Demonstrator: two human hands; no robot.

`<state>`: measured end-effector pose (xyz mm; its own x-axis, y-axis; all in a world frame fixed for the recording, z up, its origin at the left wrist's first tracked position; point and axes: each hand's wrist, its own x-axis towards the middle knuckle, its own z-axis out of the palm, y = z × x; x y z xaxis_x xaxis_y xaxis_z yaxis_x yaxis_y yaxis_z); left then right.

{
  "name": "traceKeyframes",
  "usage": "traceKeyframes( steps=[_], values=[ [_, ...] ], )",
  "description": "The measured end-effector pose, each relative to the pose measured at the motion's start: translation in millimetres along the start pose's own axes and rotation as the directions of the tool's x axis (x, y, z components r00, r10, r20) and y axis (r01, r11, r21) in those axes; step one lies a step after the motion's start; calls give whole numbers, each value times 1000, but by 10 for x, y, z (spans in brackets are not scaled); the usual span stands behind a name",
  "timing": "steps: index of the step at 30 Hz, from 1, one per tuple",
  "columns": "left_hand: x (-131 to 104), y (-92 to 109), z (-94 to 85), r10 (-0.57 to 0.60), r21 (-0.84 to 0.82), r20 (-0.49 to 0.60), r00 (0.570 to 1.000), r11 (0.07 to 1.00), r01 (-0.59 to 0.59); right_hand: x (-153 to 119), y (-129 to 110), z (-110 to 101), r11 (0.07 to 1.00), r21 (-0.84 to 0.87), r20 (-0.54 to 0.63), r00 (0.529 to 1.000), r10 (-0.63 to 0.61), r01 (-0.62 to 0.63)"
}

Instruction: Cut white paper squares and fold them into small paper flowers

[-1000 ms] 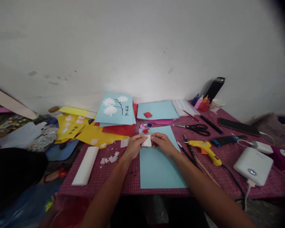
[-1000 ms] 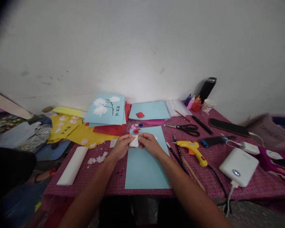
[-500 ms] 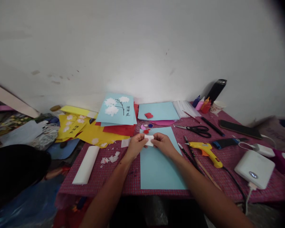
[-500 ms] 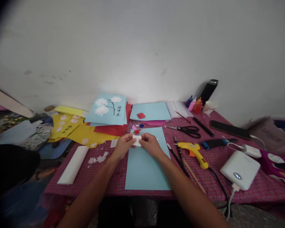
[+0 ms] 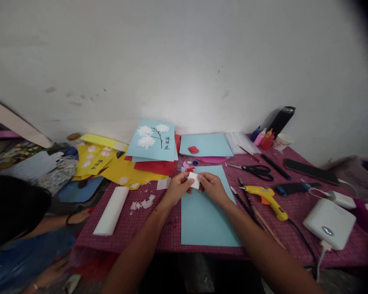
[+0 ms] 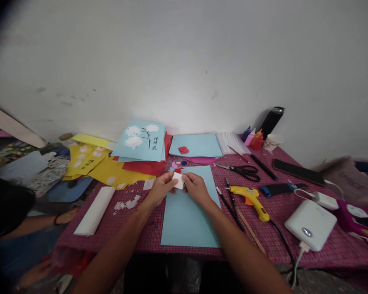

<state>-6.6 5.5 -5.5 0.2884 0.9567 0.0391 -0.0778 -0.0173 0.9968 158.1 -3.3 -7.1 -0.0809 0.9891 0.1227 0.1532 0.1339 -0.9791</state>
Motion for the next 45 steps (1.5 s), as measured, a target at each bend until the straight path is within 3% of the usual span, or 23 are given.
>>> traceKeyframes(
  steps=[4, 7, 13, 19, 36, 45],
  values=[
    [-5, -21, -7, 1, 62, 52, 999, 998, -4, 7, 18, 16, 996, 79, 31, 999, -37, 34],
    [-6, -43, -13, -13, 123, 77, 997, 992, 4, 17, 47, 14, 999, 38, 36, 999, -32, 30],
    [4, -48, -25, -1, 132, -38, 999, 991, 6, 29, 16, -47, 995, -11, 87, 992, 96, -95],
    [-3, -12, -20, 22, 124, -48, 999, 992, -16, 5, -85, -97, 985, 82, 157, 978, 135, -149],
    [-44, 94, 22, -10, -154, 7, 1000, 988, 11, -10, -70, -102, 913, 341, 282, 951, 126, -222],
    [-18, 60, 22, 1, -161, -4, 1000, 987, -2, -8, -83, -65, 949, 307, 177, 984, 21, -75]
  ],
)
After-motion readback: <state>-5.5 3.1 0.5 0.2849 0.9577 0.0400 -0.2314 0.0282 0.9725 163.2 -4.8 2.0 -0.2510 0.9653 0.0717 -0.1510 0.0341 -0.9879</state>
